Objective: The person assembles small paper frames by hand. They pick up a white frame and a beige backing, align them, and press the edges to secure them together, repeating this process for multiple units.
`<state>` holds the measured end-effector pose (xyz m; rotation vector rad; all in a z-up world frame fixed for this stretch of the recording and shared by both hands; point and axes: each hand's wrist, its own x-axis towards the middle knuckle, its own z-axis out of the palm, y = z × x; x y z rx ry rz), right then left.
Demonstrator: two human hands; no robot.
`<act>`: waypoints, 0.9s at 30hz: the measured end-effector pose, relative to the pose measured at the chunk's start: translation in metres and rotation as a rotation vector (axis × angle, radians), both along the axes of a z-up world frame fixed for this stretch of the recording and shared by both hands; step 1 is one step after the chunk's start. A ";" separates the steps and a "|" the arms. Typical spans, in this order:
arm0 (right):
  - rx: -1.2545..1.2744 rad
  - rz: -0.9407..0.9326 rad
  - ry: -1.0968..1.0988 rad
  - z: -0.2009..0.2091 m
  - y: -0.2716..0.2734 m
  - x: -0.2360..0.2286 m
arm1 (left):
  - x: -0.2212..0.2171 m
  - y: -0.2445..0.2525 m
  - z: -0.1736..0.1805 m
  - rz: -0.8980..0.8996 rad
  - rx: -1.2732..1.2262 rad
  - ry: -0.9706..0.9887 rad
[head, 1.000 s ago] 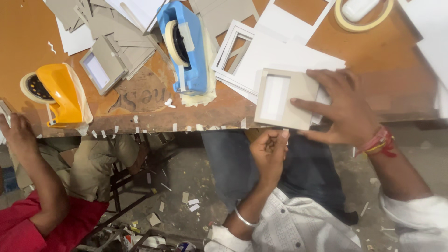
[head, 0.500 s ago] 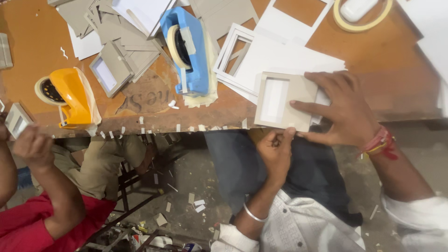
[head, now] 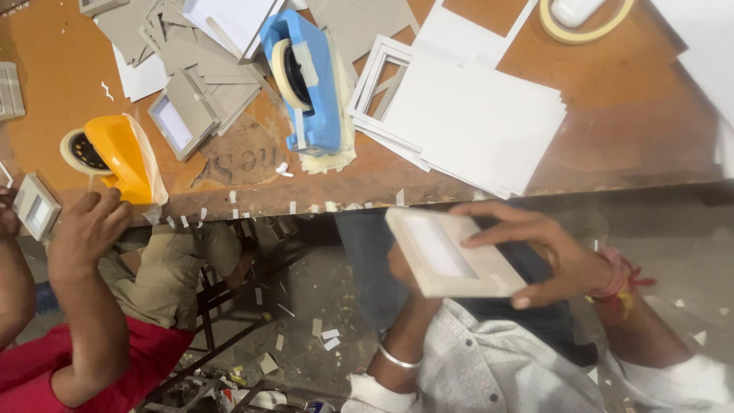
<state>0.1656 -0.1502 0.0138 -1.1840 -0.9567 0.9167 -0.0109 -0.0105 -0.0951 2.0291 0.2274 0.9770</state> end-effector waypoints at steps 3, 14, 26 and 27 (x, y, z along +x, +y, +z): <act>-0.113 -0.277 -0.270 -0.003 0.002 -0.011 | -0.007 -0.008 0.004 0.089 -0.537 0.098; -0.181 -0.820 -0.650 -0.039 0.005 -0.085 | 0.081 0.033 0.102 0.046 -0.616 0.364; -0.305 -0.874 -0.878 -0.038 -0.009 -0.028 | 0.091 0.030 0.097 0.029 0.166 0.361; -0.324 -0.847 -0.862 -0.035 -0.009 -0.013 | 0.088 0.030 0.091 0.047 0.232 0.364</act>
